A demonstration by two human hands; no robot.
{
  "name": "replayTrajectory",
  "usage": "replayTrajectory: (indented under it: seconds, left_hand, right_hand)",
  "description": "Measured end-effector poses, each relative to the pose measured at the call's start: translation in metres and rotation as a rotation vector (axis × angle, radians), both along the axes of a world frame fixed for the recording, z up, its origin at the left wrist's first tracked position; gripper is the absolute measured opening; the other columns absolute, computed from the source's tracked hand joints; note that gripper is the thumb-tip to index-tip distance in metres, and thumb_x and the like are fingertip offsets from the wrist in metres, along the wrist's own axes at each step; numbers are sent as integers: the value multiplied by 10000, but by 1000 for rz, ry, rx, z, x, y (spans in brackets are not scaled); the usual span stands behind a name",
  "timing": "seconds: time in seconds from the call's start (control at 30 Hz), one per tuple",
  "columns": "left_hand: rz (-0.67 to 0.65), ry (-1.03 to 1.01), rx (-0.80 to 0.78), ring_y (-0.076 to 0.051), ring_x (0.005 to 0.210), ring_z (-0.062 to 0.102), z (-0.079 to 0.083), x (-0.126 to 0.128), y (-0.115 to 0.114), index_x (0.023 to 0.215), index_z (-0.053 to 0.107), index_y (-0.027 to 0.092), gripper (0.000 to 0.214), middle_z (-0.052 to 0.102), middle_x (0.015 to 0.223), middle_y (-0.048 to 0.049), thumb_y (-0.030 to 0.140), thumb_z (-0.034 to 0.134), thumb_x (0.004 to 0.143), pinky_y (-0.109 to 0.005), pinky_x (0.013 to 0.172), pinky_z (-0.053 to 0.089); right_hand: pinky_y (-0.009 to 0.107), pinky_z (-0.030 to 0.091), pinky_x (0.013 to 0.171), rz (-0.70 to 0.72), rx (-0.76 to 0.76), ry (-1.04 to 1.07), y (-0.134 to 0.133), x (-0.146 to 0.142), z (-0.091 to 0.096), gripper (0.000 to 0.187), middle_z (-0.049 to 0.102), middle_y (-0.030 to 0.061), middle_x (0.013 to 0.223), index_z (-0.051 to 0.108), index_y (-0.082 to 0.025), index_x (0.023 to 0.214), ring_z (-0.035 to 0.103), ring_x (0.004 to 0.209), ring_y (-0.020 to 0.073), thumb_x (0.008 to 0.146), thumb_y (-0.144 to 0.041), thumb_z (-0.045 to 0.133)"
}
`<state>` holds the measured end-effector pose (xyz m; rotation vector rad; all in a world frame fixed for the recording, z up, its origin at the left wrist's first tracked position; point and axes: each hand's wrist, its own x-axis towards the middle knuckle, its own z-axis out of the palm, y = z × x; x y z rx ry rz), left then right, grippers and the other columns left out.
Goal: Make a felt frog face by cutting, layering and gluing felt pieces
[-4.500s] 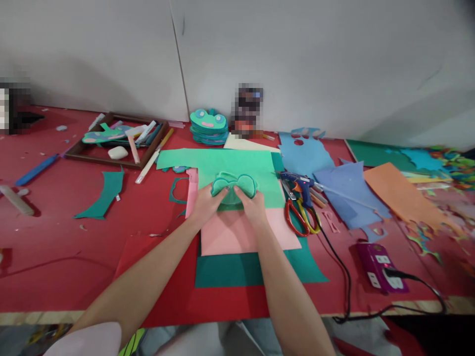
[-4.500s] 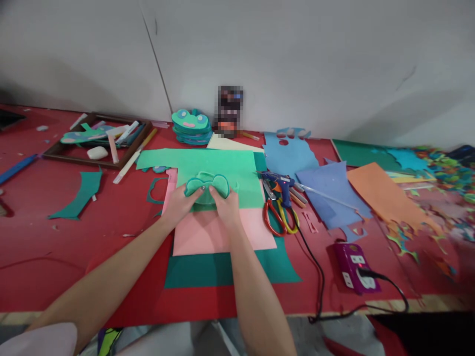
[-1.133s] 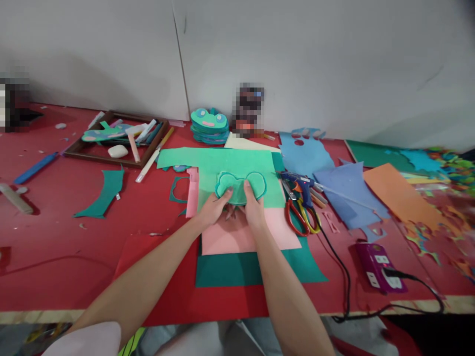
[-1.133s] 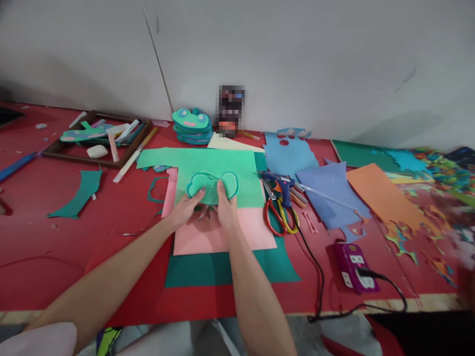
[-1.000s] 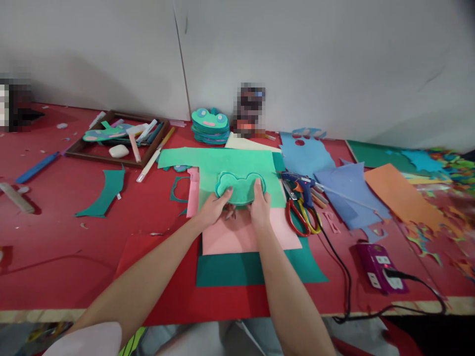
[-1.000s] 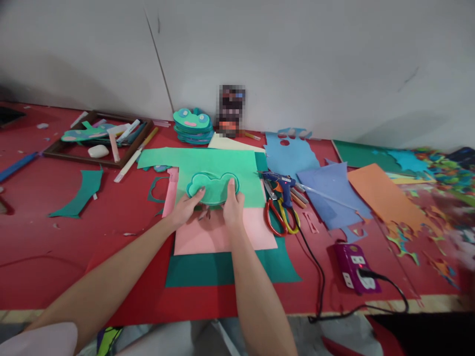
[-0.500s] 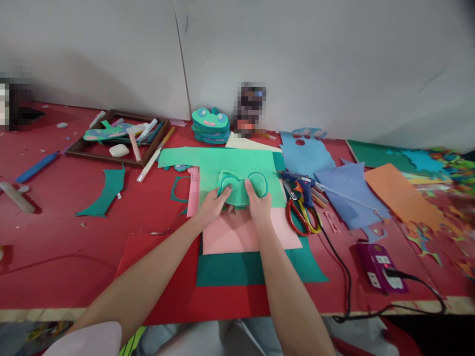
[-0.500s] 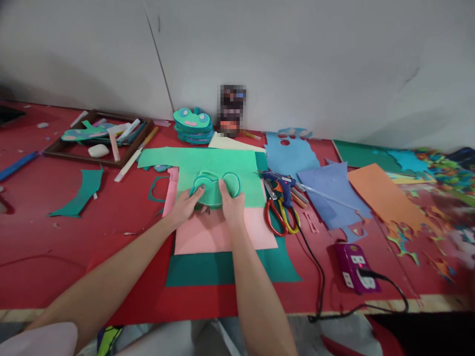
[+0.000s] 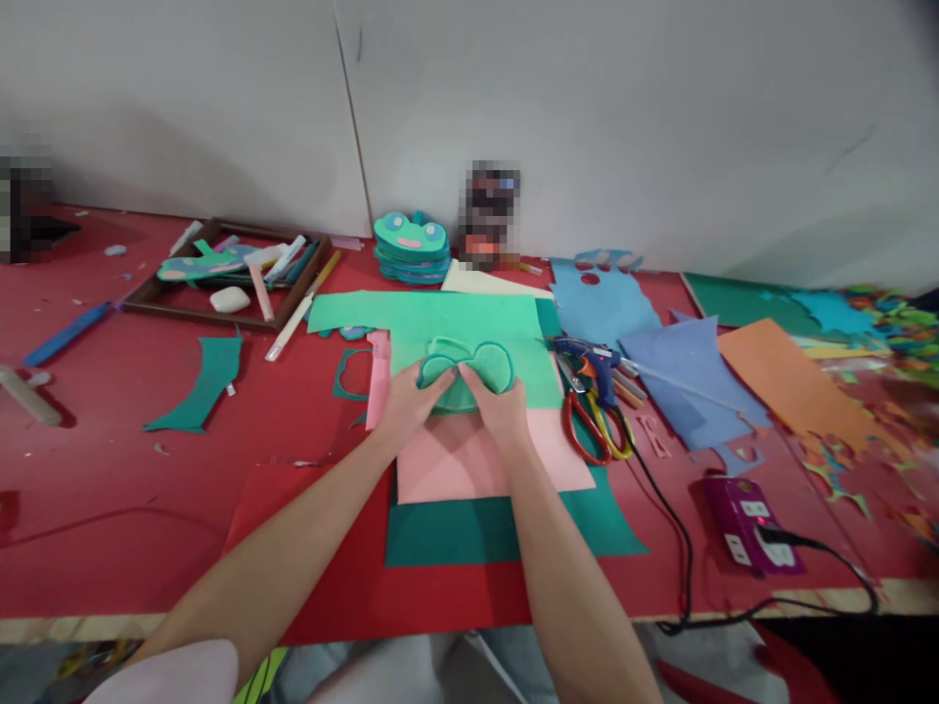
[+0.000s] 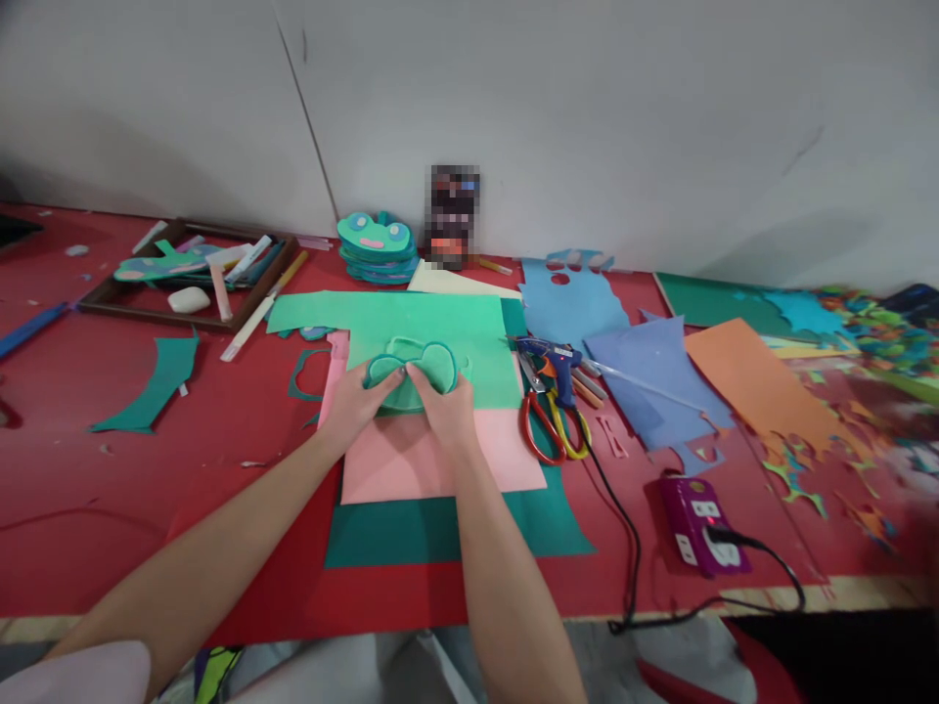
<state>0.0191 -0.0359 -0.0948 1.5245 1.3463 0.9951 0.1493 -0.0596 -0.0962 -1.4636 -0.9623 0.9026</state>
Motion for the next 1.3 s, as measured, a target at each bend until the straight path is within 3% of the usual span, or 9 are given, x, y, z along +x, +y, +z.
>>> replayTrajectory:
  seconds: [0.23,0.5,0.97,1.3]
  left_hand:
    - [-8,18,51,-163,706,611,-3,-2,0,760,638,178,246,674,740,-8,418,596,794,-268,643,477]
    - [-19,31,65,-147,695,590,0,-2,-1,748,601,181,176,652,728,3,351,580,789,-258,655,461]
    - [-31,62,43,-159,732,578,0,-3,0,755,562,186,214,642,763,-3,398,564,785,-268,677,451]
    - [-60,-88,13,-146,688,569,1,-3,-2,746,600,175,250,636,729,-1,423,598,776,-254,646,469]
  right_hand:
    - [374,532,817,103,131,-33,1,-1,-2,236,736,87,886,696,-169,806,681,848,235,746,-396,676]
    - [388,517,795,117,119,-68,-1,-1,-3,247,725,81,808,673,-180,765,663,775,229,750,-425,656]
    - [354,522,772,139,155,-61,-3,-4,-3,234,718,56,821,646,-188,804,656,781,204,786,-420,619]
    - [383,534,795,93,160,-1,-7,-5,5,237,731,94,863,681,-179,785,672,812,236,768,-414,655]
